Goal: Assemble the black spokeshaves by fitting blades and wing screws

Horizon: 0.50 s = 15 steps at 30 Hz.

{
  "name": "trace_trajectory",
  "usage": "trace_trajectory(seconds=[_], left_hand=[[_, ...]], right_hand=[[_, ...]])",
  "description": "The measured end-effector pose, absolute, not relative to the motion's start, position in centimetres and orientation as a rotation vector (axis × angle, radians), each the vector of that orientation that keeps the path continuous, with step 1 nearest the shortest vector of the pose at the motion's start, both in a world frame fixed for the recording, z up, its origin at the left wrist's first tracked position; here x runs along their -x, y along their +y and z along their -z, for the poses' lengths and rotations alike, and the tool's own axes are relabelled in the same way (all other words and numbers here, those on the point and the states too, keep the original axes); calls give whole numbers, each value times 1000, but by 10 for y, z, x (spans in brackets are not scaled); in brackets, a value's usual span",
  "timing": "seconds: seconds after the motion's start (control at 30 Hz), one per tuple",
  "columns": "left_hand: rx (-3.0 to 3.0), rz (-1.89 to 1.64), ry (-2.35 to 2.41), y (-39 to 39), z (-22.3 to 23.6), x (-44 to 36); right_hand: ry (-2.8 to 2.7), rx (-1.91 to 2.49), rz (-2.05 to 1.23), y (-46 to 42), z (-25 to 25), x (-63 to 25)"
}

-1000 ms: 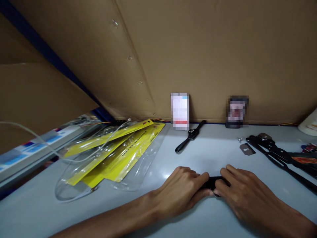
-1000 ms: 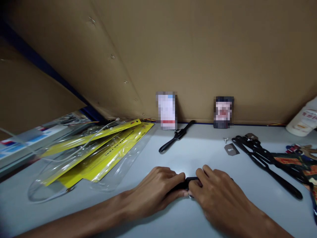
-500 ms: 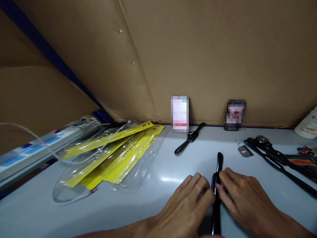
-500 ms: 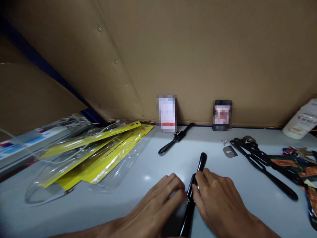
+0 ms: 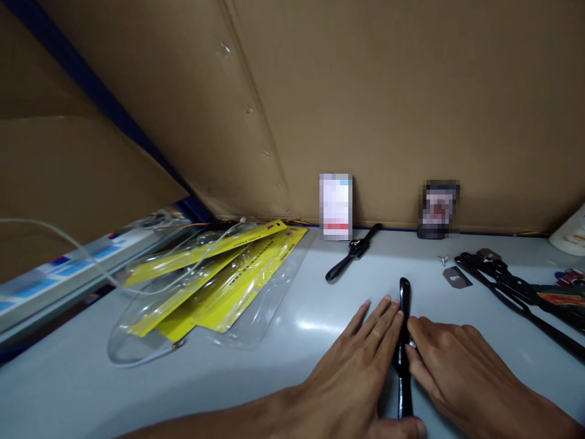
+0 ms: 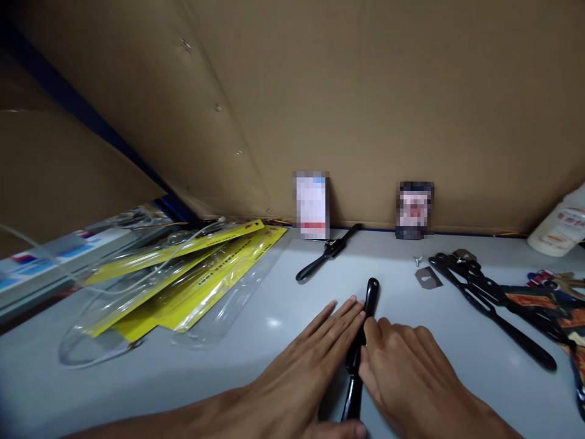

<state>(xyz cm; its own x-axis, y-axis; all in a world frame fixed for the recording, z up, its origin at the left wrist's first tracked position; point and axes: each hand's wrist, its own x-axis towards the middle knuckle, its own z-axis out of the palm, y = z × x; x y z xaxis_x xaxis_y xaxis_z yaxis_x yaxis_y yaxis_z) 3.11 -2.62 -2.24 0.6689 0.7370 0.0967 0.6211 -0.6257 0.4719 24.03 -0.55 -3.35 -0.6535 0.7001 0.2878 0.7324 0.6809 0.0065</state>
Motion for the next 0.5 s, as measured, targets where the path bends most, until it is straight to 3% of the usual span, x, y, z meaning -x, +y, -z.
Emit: trace_trajectory(seconds=[0.17,0.5], left_hand=[[-2418,-348,1075,-25,21,-33],[-2333,-252,1002,-21,15,-31]], right_hand=[[-2778,961,360,-6,38,-242],[-2771,944,380,-1,49,-242]])
